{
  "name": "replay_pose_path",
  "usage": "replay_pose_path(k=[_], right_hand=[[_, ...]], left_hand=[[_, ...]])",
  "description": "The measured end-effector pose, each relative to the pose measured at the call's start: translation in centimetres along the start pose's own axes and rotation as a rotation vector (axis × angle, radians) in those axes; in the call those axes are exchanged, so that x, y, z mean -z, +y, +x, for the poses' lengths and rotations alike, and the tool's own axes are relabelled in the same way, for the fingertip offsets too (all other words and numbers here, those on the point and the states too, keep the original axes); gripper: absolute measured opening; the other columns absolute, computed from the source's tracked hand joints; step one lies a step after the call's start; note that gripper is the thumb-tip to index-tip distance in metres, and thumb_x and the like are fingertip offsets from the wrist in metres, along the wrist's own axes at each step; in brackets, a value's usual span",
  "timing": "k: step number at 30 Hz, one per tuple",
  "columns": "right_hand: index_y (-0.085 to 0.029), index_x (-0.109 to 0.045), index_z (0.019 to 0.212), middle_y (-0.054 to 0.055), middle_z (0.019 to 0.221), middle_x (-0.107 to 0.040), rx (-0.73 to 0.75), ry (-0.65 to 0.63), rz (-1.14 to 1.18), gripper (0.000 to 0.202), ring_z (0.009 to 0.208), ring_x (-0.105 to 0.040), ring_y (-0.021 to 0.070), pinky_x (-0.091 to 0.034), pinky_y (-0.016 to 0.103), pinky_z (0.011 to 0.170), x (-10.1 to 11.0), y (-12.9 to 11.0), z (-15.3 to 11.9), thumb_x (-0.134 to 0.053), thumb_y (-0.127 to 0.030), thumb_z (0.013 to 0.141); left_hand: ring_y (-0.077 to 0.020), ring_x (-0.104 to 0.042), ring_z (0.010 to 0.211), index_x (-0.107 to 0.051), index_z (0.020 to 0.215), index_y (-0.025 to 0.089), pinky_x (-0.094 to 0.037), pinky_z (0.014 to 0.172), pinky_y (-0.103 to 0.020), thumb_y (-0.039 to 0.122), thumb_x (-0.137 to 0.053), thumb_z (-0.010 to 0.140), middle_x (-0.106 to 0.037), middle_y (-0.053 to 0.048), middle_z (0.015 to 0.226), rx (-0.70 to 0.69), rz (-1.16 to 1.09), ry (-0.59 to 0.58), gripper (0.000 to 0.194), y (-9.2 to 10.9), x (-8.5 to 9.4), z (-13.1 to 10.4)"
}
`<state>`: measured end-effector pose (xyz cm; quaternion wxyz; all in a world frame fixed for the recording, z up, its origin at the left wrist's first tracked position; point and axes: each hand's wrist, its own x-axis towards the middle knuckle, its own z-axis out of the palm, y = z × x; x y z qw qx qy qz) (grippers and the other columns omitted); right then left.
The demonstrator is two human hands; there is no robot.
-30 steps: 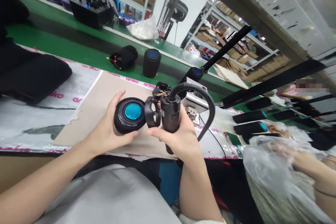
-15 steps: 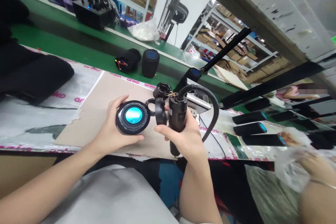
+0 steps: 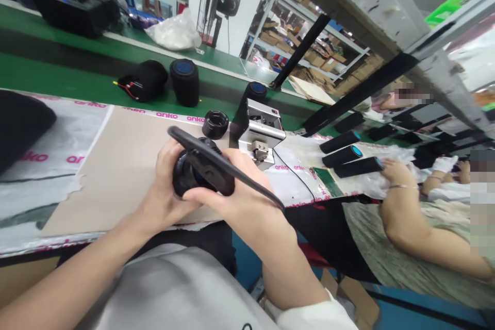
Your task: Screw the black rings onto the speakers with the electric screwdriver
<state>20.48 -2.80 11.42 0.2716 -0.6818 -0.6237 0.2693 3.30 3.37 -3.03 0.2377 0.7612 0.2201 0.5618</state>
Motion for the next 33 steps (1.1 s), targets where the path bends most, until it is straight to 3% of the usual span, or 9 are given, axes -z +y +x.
replay_pose_path(k=[2, 4, 9, 14, 18, 22, 25, 29, 33], right_hand=[[-0.03, -0.07, 0.133, 0.005, 0.132, -0.071, -0.01, 0.006, -0.003, 0.068, 0.12, -0.071, 0.0365, -0.059, 0.065, 0.109, 0.1, -0.2, 0.2, -0.1, -0.055, 0.077], [-0.033, -0.072, 0.131, 0.002, 0.131, -0.073, 0.024, 0.0, 0.112, 0.065, 0.125, -0.07, 0.0335, -0.059, 0.059, 0.116, 0.8, 0.3, 0.2, -0.102, -0.049, 0.076], [-0.03, -0.074, 0.131, 0.001, 0.124, -0.079, 0.076, -0.108, 0.495, 0.076, 0.129, -0.072, 0.031, -0.06, 0.047, 0.12, 3.5, 4.1, 1.1, -0.11, -0.037, 0.064], [-0.03, -0.064, 0.152, 0.003, 0.164, -0.059, 0.376, -0.334, 0.573, 0.091, 0.158, -0.054, 0.0294, -0.042, 0.045, 0.14, 3.4, 6.6, 4.6, -0.108, -0.031, 0.071], [-0.031, -0.058, 0.159, 0.002, 0.168, -0.055, 0.56, -0.538, 0.574, 0.09, 0.163, -0.048, 0.0261, -0.035, 0.041, 0.143, 2.6, 7.0, 6.7, -0.102, -0.034, 0.081], [-0.027, -0.062, 0.149, 0.005, 0.16, -0.063, 0.495, -0.455, 0.549, 0.082, 0.156, -0.056, 0.0286, -0.044, 0.047, 0.138, 2.6, 6.7, 6.2, -0.103, -0.034, 0.079], [-0.026, -0.067, 0.138, 0.004, 0.145, -0.072, 0.41, -0.245, 0.649, 0.072, 0.145, -0.066, 0.0273, -0.058, 0.046, 0.127, 2.3, 6.0, 4.3, -0.103, -0.023, 0.077], [-0.029, -0.071, 0.133, 0.0, 0.127, -0.08, 0.25, 0.01, 0.676, 0.071, 0.12, -0.078, 0.0241, -0.059, 0.043, 0.125, 0.8, 4.8, 1.9, -0.105, -0.017, 0.072], [-0.033, -0.071, 0.138, -0.001, 0.143, -0.073, 0.202, 0.02, 0.637, 0.08, 0.14, -0.069, 0.0264, -0.059, 0.043, 0.125, -0.8, 4.1, 1.0, -0.106, -0.016, 0.068]], left_hand=[[-0.0431, -0.037, 0.166, -0.02, 0.178, 0.042, -0.037, 0.132, -0.075, 0.03, -0.089, 0.093, -0.031, -0.017, 0.18, -0.038, 0.03, 0.009, 0.11, 0.1, 0.1, 0.3], [-0.0414, -0.043, 0.163, -0.031, 0.174, 0.042, -0.041, 0.131, -0.072, 0.033, -0.087, 0.096, -0.033, -0.016, 0.18, -0.051, 0.041, 0.022, 0.097, 0.5, 0.3, 0.5], [-0.0395, -0.049, 0.159, -0.049, 0.161, 0.034, -0.05, 0.127, -0.062, 0.033, -0.095, 0.088, -0.044, -0.018, 0.173, 0.051, 0.107, -0.014, 0.086, 1.5, 0.5, 1.0], [-0.0378, -0.051, 0.159, -0.05, 0.162, 0.032, -0.047, 0.13, -0.06, 0.027, -0.098, 0.083, -0.052, -0.017, 0.168, 0.084, 0.112, 0.021, 0.092, 1.7, 0.4, 1.0], [-0.0371, -0.056, 0.155, -0.051, 0.163, 0.034, -0.051, 0.128, -0.058, 0.03, -0.097, 0.085, -0.055, -0.015, 0.166, 0.07, 0.109, 0.033, 0.091, 1.7, 0.3, 1.0], [-0.0388, -0.056, 0.155, -0.044, 0.167, 0.035, -0.049, 0.129, -0.061, 0.027, -0.1, 0.08, -0.055, -0.015, 0.164, 0.077, 0.054, 0.058, 0.104, 1.6, -0.1, 0.7], [-0.0389, -0.053, 0.157, -0.023, 0.175, 0.038, -0.043, 0.132, -0.066, 0.022, -0.099, 0.079, -0.048, -0.017, 0.168, 0.125, -0.065, 0.068, 0.124, 1.6, -0.3, 0.4], [-0.039, -0.05, 0.157, -0.017, 0.177, 0.039, -0.039, 0.132, -0.071, 0.022, -0.093, 0.085, -0.045, -0.019, 0.168, 0.18, -0.147, 0.032, 0.121, 1.9, -0.3, 0.2], [-0.0409, -0.052, 0.156, -0.019, 0.176, 0.041, -0.039, 0.132, -0.072, 0.03, -0.096, 0.085, -0.048, -0.018, 0.166, 0.254, -0.182, 0.054, 0.12, 2.1, -0.1, 0.2]])
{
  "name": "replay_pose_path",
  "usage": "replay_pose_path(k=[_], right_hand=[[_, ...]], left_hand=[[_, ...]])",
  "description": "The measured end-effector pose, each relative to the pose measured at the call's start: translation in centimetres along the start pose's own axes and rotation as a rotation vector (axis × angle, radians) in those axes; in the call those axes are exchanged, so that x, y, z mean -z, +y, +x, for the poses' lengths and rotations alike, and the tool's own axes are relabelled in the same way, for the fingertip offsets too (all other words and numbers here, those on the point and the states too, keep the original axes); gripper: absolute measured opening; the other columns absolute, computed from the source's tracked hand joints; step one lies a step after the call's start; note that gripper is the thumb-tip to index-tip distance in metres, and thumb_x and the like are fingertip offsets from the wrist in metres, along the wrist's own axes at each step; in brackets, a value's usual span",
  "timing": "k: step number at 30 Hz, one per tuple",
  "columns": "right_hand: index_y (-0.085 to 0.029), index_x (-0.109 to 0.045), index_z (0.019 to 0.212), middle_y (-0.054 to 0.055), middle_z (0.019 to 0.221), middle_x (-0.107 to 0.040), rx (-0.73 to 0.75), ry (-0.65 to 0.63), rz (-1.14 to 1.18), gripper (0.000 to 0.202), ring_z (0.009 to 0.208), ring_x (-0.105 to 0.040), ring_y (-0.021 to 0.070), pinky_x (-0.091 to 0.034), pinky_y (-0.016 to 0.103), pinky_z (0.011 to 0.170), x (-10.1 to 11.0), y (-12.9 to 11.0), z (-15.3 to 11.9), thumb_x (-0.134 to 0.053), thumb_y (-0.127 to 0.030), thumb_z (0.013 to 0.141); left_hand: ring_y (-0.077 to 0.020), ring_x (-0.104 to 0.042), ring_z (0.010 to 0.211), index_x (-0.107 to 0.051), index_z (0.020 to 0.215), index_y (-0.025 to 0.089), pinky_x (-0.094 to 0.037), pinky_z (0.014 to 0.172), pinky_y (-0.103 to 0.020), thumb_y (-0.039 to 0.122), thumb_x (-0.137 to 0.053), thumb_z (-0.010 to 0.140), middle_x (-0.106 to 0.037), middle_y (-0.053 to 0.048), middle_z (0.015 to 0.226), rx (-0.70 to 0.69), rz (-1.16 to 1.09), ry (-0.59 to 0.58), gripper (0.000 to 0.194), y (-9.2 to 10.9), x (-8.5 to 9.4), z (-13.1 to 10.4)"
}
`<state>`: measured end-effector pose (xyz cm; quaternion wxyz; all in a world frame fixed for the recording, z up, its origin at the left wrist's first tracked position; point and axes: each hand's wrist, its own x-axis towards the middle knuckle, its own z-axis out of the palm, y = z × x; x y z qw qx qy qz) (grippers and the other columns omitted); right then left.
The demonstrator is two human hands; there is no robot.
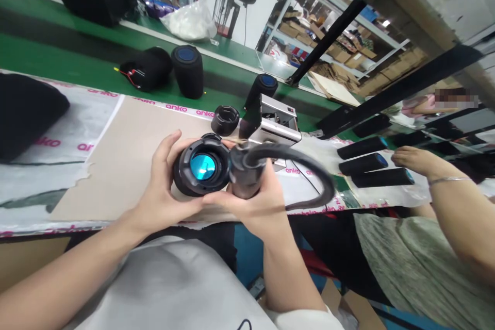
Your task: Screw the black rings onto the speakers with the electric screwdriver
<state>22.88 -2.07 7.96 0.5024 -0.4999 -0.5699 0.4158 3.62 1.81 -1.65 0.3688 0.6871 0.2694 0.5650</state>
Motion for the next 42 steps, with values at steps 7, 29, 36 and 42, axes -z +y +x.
replay_pose_path(k=[7, 29, 36, 42], right_hand=[[-0.033, -0.067, 0.147, 0.004, 0.155, -0.067, -0.054, -0.099, -0.088, 0.086, 0.15, -0.062, 0.0321, -0.054, 0.051, 0.131, 0.8, 0.9, 0.5, -0.107, -0.033, 0.071], [-0.039, -0.073, 0.137, -0.003, 0.147, -0.071, -0.138, -0.07, -0.172, 0.076, 0.144, -0.065, 0.0287, -0.058, 0.047, 0.123, 0.2, -1.0, 1.0, -0.106, -0.031, 0.07], [-0.038, -0.071, 0.141, 0.001, 0.132, -0.077, -0.217, -0.095, -0.304, 0.082, 0.127, -0.074, 0.0326, -0.063, 0.054, 0.114, 0.5, -1.4, 1.1, -0.107, -0.035, 0.067], [-0.03, -0.066, 0.146, 0.006, 0.152, -0.068, -0.14, -0.084, -0.324, 0.078, 0.144, -0.066, 0.0332, -0.058, 0.052, 0.126, -0.3, -0.2, 0.2, -0.101, -0.041, 0.077]], left_hand=[[-0.0383, -0.057, 0.153, -0.022, 0.175, 0.044, -0.048, 0.129, -0.066, 0.025, -0.097, 0.084, -0.053, -0.015, 0.163, 0.009, -0.01, -0.032, 0.12, 0.2, 0.1, 0.3], [-0.0371, -0.056, 0.155, -0.027, 0.174, 0.043, -0.049, 0.131, -0.058, 0.032, -0.097, 0.086, -0.055, -0.014, 0.165, 0.059, -0.01, -0.022, 0.113, 0.2, 0.2, 0.4], [-0.04, -0.055, 0.156, -0.028, 0.175, 0.039, -0.05, 0.13, -0.06, 0.035, -0.097, 0.086, -0.053, -0.016, 0.168, 0.072, 0.021, -0.049, 0.112, 0.2, 0.6, 0.4], [-0.0407, -0.056, 0.156, -0.031, 0.174, 0.038, -0.051, 0.13, -0.057, 0.033, -0.095, 0.086, -0.051, -0.016, 0.171, 0.042, 0.072, -0.04, 0.109, 0.2, 0.4, 0.4]])
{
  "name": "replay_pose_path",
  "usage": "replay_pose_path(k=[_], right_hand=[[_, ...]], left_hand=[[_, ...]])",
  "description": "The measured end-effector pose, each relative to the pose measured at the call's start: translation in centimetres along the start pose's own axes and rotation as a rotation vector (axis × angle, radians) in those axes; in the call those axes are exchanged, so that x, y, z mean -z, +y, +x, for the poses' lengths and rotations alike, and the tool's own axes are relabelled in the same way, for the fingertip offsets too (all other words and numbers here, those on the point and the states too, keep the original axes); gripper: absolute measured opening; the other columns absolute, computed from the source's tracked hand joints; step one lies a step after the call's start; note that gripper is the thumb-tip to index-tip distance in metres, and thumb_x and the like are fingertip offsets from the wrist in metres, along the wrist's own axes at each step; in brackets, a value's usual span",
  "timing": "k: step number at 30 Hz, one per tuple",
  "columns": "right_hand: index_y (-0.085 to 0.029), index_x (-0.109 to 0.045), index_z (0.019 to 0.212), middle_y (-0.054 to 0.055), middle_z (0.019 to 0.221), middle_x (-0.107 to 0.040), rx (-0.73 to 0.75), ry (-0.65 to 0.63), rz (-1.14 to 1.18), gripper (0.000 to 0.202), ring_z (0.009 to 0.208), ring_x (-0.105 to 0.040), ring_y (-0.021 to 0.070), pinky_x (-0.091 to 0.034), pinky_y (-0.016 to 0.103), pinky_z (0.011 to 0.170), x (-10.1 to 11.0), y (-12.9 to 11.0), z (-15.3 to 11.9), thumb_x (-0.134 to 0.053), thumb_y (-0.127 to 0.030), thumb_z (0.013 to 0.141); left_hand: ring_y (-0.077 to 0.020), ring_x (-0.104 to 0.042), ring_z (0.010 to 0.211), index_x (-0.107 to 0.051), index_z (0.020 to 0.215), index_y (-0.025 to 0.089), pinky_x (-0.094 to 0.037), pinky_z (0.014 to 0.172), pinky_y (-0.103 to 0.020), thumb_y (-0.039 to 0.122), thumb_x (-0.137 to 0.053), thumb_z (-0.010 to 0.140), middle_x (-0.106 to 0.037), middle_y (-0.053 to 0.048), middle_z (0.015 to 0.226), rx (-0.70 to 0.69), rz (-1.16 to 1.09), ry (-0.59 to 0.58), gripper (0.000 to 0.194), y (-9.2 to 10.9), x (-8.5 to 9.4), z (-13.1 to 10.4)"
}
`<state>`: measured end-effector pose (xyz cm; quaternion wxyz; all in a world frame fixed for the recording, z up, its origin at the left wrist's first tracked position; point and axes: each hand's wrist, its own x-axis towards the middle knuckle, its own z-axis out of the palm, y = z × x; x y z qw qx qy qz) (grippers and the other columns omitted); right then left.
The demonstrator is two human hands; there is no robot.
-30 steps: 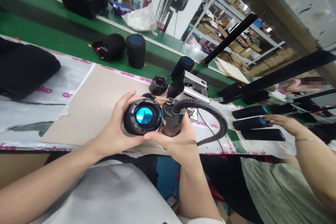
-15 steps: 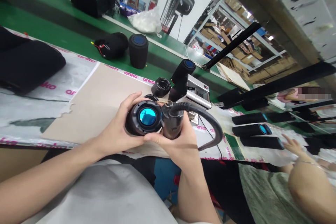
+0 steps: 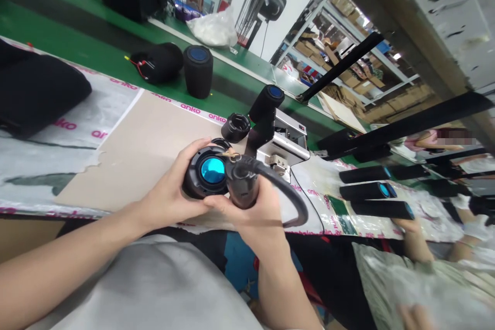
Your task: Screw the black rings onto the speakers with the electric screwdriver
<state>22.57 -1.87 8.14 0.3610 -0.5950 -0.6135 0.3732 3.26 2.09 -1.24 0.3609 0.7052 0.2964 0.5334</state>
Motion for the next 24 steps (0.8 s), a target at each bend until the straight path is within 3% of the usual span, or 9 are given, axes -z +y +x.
replay_pose_path(k=[4, 7, 10, 14, 17, 21, 24], right_hand=[[-0.028, -0.066, 0.145, 0.007, 0.152, -0.068, -0.06, 0.05, 0.1, 0.08, 0.144, -0.066, 0.034, -0.057, 0.055, 0.126, -0.6, 0.1, -0.4, -0.102, -0.04, 0.075], [-0.029, -0.066, 0.144, 0.007, 0.14, -0.073, -0.122, 0.018, 0.136, 0.081, 0.135, -0.071, 0.0335, -0.061, 0.056, 0.12, -0.3, 0.1, -0.2, -0.103, -0.041, 0.072], [-0.029, -0.066, 0.144, 0.007, 0.136, -0.074, -0.115, 0.007, 0.106, 0.082, 0.132, -0.072, 0.0327, -0.062, 0.053, 0.118, -0.1, -0.1, 0.0, -0.103, -0.04, 0.072], [-0.03, -0.067, 0.14, 0.005, 0.135, -0.074, -0.126, 0.012, 0.169, 0.08, 0.127, -0.073, 0.0308, -0.066, 0.048, 0.109, -0.2, -0.1, 0.0, -0.104, -0.035, 0.07], [-0.031, -0.068, 0.137, 0.004, 0.133, -0.074, -0.119, 0.0, 0.221, 0.077, 0.125, -0.073, 0.0291, -0.067, 0.046, 0.108, -0.4, 0.4, 0.1, -0.104, -0.032, 0.069], [-0.035, -0.067, 0.139, 0.001, 0.124, -0.076, -0.145, -0.031, 0.245, 0.082, 0.117, -0.075, 0.029, -0.068, 0.047, 0.103, -0.6, 1.4, 0.1, -0.107, -0.036, 0.067], [-0.038, -0.066, 0.142, -0.001, 0.127, -0.076, -0.113, -0.06, 0.322, 0.08, 0.118, -0.075, 0.0275, -0.066, 0.046, 0.105, -0.6, 1.7, 0.0, -0.104, -0.034, 0.072]], left_hand=[[-0.041, -0.054, 0.157, -0.026, 0.176, 0.039, -0.045, 0.133, -0.06, 0.03, -0.094, 0.086, -0.049, -0.016, 0.17, 0.008, -0.002, -0.006, 0.113, -0.3, 0.1, 0.0], [-0.0402, -0.058, 0.153, -0.028, 0.174, 0.042, -0.052, 0.128, -0.057, 0.033, -0.099, 0.08, -0.054, -0.014, 0.165, 0.037, -0.046, -0.048, 0.119, -0.3, 0.5, 0.5], [-0.0386, -0.064, 0.148, -0.035, 0.172, 0.041, -0.058, 0.123, -0.051, 0.029, -0.1, 0.076, -0.057, -0.012, 0.163, 0.078, -0.087, -0.098, 0.117, -0.3, 0.8, 1.3], [-0.0385, -0.064, 0.146, -0.045, 0.167, 0.036, -0.055, 0.126, -0.05, 0.023, -0.098, 0.071, -0.06, -0.011, 0.161, 0.048, -0.047, -0.091, 0.11, -0.3, 0.9, 1.8], [-0.0372, -0.065, 0.146, -0.042, 0.17, 0.035, -0.057, 0.123, -0.051, 0.033, -0.1, 0.076, -0.059, -0.013, 0.161, -0.034, 0.019, -0.085, 0.11, -0.2, 1.3, 1.7], [-0.0405, -0.052, 0.158, -0.038, 0.174, 0.029, -0.048, 0.131, -0.058, 0.057, -0.1, 0.078, -0.051, -0.019, 0.17, -0.188, 0.14, -0.119, 0.117, 0.1, 2.1, 1.6], [-0.0376, -0.063, 0.149, -0.037, 0.176, 0.03, -0.056, 0.125, -0.05, 0.079, -0.09, 0.075, -0.059, -0.018, 0.164, -0.144, 0.076, -0.124, 0.124, 0.1, 2.2, 1.8]])
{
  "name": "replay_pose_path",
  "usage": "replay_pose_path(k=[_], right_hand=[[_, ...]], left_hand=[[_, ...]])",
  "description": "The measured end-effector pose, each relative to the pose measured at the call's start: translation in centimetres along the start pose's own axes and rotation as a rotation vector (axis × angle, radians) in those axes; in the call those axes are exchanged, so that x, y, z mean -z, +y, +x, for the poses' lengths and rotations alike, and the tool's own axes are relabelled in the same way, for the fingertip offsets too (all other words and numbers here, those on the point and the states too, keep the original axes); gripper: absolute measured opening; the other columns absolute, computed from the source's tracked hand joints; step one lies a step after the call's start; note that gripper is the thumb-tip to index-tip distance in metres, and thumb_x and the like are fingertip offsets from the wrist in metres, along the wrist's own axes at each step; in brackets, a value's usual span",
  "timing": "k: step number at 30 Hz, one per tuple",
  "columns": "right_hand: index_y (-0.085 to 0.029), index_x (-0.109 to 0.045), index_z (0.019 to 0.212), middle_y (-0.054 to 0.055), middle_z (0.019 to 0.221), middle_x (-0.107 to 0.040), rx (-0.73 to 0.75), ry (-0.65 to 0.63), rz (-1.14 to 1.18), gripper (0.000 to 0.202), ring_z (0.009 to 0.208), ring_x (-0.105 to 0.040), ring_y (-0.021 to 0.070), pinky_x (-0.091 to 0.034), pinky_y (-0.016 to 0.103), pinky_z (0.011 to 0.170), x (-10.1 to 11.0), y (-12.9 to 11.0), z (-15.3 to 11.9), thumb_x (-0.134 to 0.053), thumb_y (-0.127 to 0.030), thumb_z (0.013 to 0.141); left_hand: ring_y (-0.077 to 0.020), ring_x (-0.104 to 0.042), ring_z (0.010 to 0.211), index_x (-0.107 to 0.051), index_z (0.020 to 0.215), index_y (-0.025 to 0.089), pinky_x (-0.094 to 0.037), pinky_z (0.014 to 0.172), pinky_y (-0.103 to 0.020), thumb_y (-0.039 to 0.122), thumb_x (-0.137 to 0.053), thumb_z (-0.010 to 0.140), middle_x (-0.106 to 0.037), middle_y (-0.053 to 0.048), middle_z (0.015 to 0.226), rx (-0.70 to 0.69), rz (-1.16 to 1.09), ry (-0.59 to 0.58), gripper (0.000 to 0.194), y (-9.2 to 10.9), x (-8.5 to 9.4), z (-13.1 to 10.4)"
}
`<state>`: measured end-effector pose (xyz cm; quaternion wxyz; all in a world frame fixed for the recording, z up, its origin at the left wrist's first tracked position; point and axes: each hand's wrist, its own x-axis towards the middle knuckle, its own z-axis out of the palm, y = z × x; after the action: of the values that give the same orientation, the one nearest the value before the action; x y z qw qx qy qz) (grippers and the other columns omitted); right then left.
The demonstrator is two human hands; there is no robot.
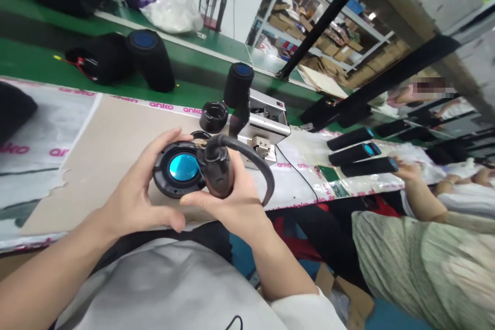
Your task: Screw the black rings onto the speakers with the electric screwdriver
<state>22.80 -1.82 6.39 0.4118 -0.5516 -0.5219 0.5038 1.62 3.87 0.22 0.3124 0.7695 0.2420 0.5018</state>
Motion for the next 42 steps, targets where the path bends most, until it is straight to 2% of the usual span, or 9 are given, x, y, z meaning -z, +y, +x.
replay_pose_path(k=[2, 6, 9, 14, 18, 23, 31, 37, 42], right_hand=[[-0.038, -0.068, 0.141, -0.002, 0.122, -0.077, 0.019, -0.021, 0.059, 0.078, 0.112, -0.076, 0.0252, -0.066, 0.042, 0.102, 0.4, -0.1, -0.1, -0.103, -0.03, 0.072], [-0.029, -0.07, 0.132, -0.001, 0.101, -0.078, 0.016, 0.033, 0.241, 0.065, 0.06, -0.068, 0.0142, -0.061, 0.029, 0.057, 2.6, -0.7, -0.4, -0.101, -0.028, 0.075], [-0.026, -0.064, 0.113, 0.0, 0.111, -0.079, 0.306, 0.37, 0.426, 0.046, 0.048, -0.063, 0.0105, -0.053, 0.027, 0.046, 5.3, -1.3, -0.5, -0.096, -0.043, 0.085], [-0.029, -0.055, 0.11, -0.009, 0.078, -0.066, 0.76, 0.805, 0.552, 0.041, 0.053, -0.061, 0.0079, -0.064, 0.025, 0.064, 8.7, -2.6, -0.8, -0.073, -0.064, 0.102], [-0.032, -0.061, 0.11, -0.008, 0.066, -0.058, 0.759, 0.744, 0.533, 0.04, 0.05, -0.059, 0.0097, -0.057, 0.023, 0.055, 8.8, -2.8, -1.9, -0.055, -0.072, 0.107], [-0.027, -0.058, 0.107, -0.009, 0.061, -0.058, 0.565, 0.607, 0.465, 0.059, 0.038, -0.048, 0.0119, -0.047, 0.025, 0.037, 8.2, -2.4, -2.1, -0.086, -0.076, 0.086], [-0.026, -0.056, 0.1, -0.007, 0.089, -0.063, 0.831, 0.862, 0.474, 0.048, 0.052, -0.06, 0.0068, -0.052, 0.024, 0.048, 11.0, -4.0, 2.4, -0.098, -0.043, 0.081], [-0.031, -0.054, 0.11, -0.011, 0.065, -0.055, 0.99, 0.572, 0.529, 0.044, 0.045, -0.051, 0.0104, -0.045, 0.025, 0.042, 11.3, -3.6, 6.1, -0.069, -0.071, 0.102], [-0.027, -0.054, 0.103, -0.013, 0.06, -0.054, 0.868, 0.434, 0.348, 0.063, 0.045, -0.05, 0.0076, -0.041, 0.025, 0.041, 10.6, -2.7, 7.6, -0.069, -0.088, 0.093]], left_hand=[[-0.0329, -0.071, 0.14, -0.046, 0.172, 0.033, -0.06, 0.119, -0.041, 0.078, -0.09, 0.077, -0.068, -0.013, 0.155, 0.055, 0.004, 0.068, 0.113, 0.0, -0.3, 0.2], [-0.0259, -0.072, 0.137, -0.061, 0.16, 0.031, -0.057, 0.119, -0.03, 0.047, -0.098, 0.082, -0.073, -0.008, 0.149, 0.122, 0.075, 0.168, 0.088, 0.4, -0.8, 0.1], [-0.0259, -0.073, 0.136, -0.066, 0.155, 0.028, -0.056, 0.118, -0.029, 0.036, -0.1, 0.075, -0.075, -0.009, 0.147, 0.151, 0.037, 0.186, 0.088, 0.5, -0.7, 0.0], [-0.024, -0.076, 0.129, -0.071, 0.149, 0.027, -0.058, 0.112, -0.025, 0.036, -0.107, 0.064, -0.079, -0.007, 0.14, 0.184, 0.029, 0.203, 0.092, 0.3, -0.5, 0.3], [-0.0271, -0.075, 0.13, -0.072, 0.148, 0.027, -0.059, 0.113, -0.03, 0.044, -0.11, 0.059, -0.077, -0.008, 0.141, 0.156, 0.015, 0.183, 0.098, 0.3, 0.0, 0.8], [-0.0356, -0.073, 0.132, -0.073, 0.144, 0.024, -0.058, 0.114, -0.044, 0.038, -0.107, 0.059, -0.076, -0.013, 0.141, 0.204, 0.113, 0.143, 0.093, 0.3, 0.8, 1.0], [-0.0398, -0.076, 0.122, -0.072, 0.147, 0.027, -0.06, 0.106, -0.056, 0.027, -0.097, 0.06, -0.078, -0.011, 0.135, 0.118, 0.099, 0.151, 0.091, 0.2, 0.5, 1.1], [-0.0418, -0.077, 0.117, -0.075, 0.141, 0.027, -0.062, 0.101, -0.062, 0.036, -0.096, 0.064, -0.079, -0.011, 0.129, 0.064, 0.161, 0.176, 0.08, 0.1, -1.2, 2.3], [-0.0405, -0.076, 0.126, -0.069, 0.145, 0.028, -0.061, 0.108, -0.058, 0.037, -0.099, 0.063, -0.076, -0.012, 0.138, 0.046, 0.048, 0.075, 0.088, -0.2, -3.5, 3.0]])
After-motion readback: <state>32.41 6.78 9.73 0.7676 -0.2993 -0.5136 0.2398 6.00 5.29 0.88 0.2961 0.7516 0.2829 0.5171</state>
